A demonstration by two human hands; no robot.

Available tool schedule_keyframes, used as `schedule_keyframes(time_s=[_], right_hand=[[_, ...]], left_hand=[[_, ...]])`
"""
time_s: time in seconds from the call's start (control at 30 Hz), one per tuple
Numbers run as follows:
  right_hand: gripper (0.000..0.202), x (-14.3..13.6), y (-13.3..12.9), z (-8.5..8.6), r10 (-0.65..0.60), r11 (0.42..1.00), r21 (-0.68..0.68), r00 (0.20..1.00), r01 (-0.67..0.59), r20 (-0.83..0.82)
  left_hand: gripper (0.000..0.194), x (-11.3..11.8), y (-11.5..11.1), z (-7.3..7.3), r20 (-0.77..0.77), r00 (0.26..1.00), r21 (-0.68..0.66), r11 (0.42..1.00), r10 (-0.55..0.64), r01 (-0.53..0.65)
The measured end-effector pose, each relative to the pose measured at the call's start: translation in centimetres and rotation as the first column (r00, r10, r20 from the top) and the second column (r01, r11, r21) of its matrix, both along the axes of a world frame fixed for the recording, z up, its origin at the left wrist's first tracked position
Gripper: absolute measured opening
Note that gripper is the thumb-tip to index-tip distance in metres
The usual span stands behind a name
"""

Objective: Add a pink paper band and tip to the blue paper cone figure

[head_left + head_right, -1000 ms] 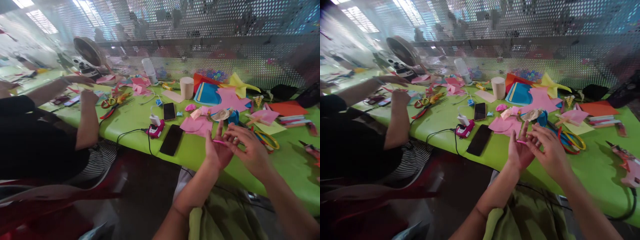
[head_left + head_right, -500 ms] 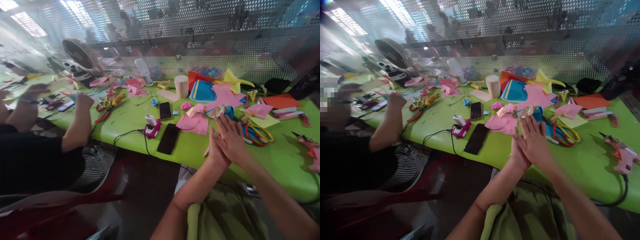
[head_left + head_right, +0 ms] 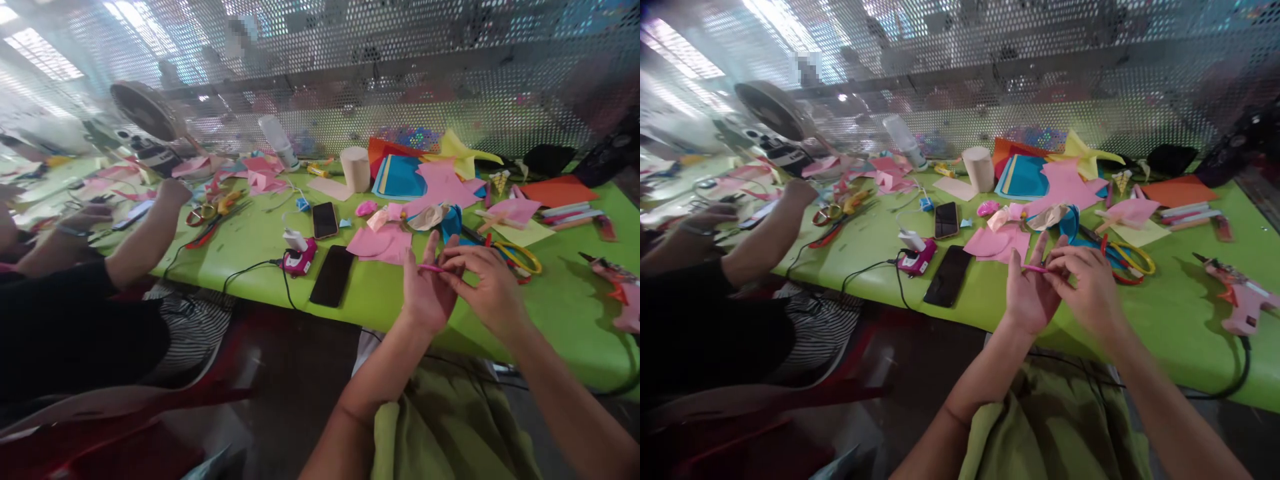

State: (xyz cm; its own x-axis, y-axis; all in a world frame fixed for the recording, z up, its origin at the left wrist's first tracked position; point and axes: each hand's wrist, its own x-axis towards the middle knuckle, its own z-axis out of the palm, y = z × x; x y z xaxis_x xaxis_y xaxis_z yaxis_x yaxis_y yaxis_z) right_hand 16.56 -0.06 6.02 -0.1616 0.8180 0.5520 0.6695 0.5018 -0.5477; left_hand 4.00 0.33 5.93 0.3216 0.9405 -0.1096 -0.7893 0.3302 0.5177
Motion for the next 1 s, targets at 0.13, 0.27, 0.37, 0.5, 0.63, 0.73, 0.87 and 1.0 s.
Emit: schedule_keyframes(time_s=[0.13,0.27,0.37,0.5,0.63,0.73,0.87,1.0], right_hand=[[0.017,1.1,-0.7,0.5,-0.034,0.987,-0.159,0.96,-0.011,-0.277],[0.028,2.6,-1.1,0.0,-0.193,0.942,-0.328,0.91,0.068,-0.366],[0.028,3.0,-1.1,-1.2,-0.218,0.936,-0.344,0.897,0.08,-0.384],[0.027,3.0,-0.9,-2.6,-0.218,0.94,-0.327,0.908,0.097,-0.357],[0.023,3.0,-1.0,-3.0,-0.177,0.949,-0.309,0.925,0.069,-0.337],[0.021,2.7,-1.4,-2.9,-0.167,0.952,-0.3,0.922,0.059,-0.349],[0.021,1.9,-2.1,-2.3,-0.139,0.959,-0.282,0.926,0.037,-0.35],[0.021,1.4,-2.7,-1.8,-0.113,0.962,-0.273,0.925,0.01,-0.364]], left_hand=[[0.07,-3.0,-0.1,-0.4,-0.327,0.926,0.207,0.971,0.188,-0.124],[0.055,-6.9,0.7,-2.5,-0.748,0.445,0.496,0.86,0.493,-0.12],[0.051,-7.7,1.1,-3.9,-0.877,0.02,0.479,0.87,0.48,0.117],[0.045,-6.3,1.0,-4.5,-0.819,-0.283,0.407,0.853,0.499,0.327],[0.026,-5.5,0.9,-4.5,-0.791,-0.298,0.424,0.83,0.535,0.362],[0.027,-5.6,0.5,-4.4,-0.833,-0.171,0.469,0.836,0.526,0.286],[0.04,-5.6,-0.2,-4.3,-0.898,0.068,0.44,0.885,0.435,0.153],[0.05,-5.3,-0.6,-4.2,-0.882,0.187,0.452,0.889,0.433,0.073]])
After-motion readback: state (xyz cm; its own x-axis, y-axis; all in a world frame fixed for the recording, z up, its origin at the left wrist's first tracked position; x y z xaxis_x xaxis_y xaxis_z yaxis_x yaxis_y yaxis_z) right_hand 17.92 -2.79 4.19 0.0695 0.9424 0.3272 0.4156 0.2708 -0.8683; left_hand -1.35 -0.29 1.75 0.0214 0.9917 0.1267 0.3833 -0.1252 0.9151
